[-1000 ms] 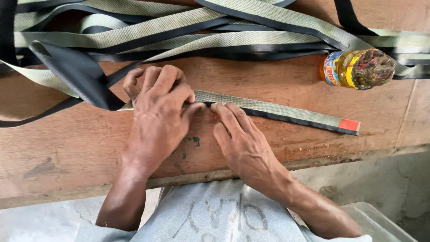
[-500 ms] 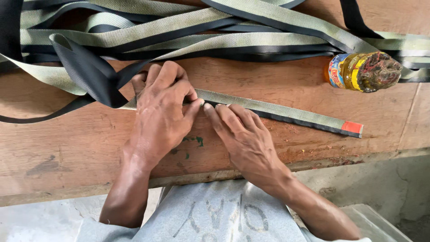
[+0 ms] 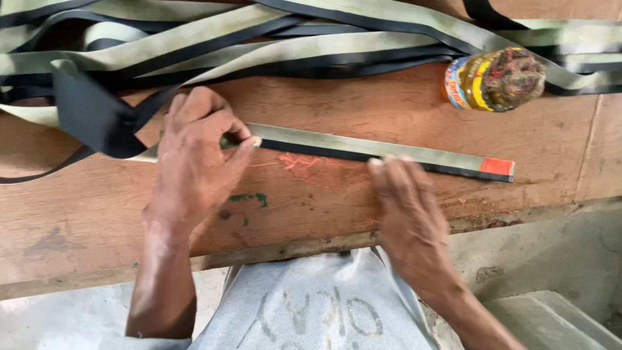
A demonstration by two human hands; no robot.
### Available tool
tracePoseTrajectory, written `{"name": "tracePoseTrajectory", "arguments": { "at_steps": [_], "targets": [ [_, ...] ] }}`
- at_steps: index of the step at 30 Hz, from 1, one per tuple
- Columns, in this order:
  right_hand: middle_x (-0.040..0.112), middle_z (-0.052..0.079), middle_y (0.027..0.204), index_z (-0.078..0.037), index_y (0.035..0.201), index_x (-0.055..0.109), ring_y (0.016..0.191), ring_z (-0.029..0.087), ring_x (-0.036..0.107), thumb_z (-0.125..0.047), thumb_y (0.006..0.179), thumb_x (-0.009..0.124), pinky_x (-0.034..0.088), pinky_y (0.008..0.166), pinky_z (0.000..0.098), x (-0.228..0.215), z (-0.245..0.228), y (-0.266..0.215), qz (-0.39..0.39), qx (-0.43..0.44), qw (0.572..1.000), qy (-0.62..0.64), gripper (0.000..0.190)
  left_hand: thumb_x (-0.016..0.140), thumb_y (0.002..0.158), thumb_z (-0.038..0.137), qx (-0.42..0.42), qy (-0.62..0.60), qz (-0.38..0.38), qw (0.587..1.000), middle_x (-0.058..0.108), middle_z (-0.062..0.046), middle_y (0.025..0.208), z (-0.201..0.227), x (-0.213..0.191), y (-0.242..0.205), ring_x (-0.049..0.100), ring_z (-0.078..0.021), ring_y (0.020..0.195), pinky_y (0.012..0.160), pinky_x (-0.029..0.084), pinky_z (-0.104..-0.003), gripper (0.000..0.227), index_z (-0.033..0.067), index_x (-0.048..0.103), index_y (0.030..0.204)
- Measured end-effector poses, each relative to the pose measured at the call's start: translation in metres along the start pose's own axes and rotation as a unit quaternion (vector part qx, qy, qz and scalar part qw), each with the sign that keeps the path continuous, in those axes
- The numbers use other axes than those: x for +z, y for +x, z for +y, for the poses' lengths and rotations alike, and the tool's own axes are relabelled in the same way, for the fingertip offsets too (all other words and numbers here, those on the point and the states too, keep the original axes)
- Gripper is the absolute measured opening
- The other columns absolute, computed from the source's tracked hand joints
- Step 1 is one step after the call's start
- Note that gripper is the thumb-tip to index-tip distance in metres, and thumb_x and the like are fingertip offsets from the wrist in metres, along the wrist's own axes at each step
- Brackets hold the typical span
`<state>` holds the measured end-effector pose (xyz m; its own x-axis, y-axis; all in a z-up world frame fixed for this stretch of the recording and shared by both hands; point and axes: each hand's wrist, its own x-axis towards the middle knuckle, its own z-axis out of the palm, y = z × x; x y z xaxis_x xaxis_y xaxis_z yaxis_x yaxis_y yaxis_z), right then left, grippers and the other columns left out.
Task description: The person aligns a black strip along a light-colored strap and presses it down by hand. They then use a small plastic bottle to rub the taped area, repeating the process along the strap's length.
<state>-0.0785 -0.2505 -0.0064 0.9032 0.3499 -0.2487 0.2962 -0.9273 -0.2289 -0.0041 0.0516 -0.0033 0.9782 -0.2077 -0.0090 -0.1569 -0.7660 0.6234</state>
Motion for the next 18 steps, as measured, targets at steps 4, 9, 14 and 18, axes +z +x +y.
{"name": "tracePoseTrajectory", "arguments": {
  "at_steps": [4,9,14,18],
  "targets": [
    [0.045,0.018,0.149,0.000,0.147,0.047,0.142,0.033,0.039,0.004,0.079,0.058,0.032,0.123,0.0469,-0.010,0.047,-0.032,0.019,0.039,0.995,-0.094,0.069,0.082,0.086,0.016,-0.003,0.015,-0.017,1.000,0.054,-0.005,0.096,0.012,0.008,-0.008,0.050,-0.0228,0.094,0.082,0.044,-0.038,0.014,0.0090,0.070,0.083],
    [0.054,0.015,0.139,-0.003,0.142,0.058,0.128,0.031,0.048,0.006,0.094,0.055,0.040,0.114,0.0465,-0.014,0.053,-0.043,0.160,0.119,0.980,0.002,0.049,0.079,0.090,0.020,0.060,0.010,-0.015,0.998,0.055,-0.006,0.092,0.055,0.062,-0.001,0.051,-0.0216,0.089,0.078,0.043,-0.039,0.021,0.0105,0.066,0.076],
    [0.059,0.014,0.137,-0.004,0.130,0.059,0.125,0.030,0.054,0.008,0.093,0.054,0.047,0.109,0.0431,0.004,0.026,-0.026,0.174,-0.008,0.967,0.187,0.040,0.072,0.097,0.023,0.083,-0.074,-0.036,0.993,0.055,-0.010,0.099,0.114,0.108,0.016,0.051,-0.0260,0.096,0.082,0.040,-0.045,0.020,0.0082,0.066,0.085],
    [0.061,0.016,0.134,-0.001,0.129,0.059,0.128,0.035,0.055,0.010,0.089,0.054,0.046,0.112,0.0470,-0.003,0.044,-0.017,0.195,0.037,0.967,0.162,0.041,0.074,0.087,0.016,0.117,-0.076,-0.018,0.990,0.056,-0.008,0.112,0.121,0.111,0.020,0.052,-0.0272,0.109,0.098,0.037,-0.047,0.013,0.0093,0.067,0.096]
  ]
}}
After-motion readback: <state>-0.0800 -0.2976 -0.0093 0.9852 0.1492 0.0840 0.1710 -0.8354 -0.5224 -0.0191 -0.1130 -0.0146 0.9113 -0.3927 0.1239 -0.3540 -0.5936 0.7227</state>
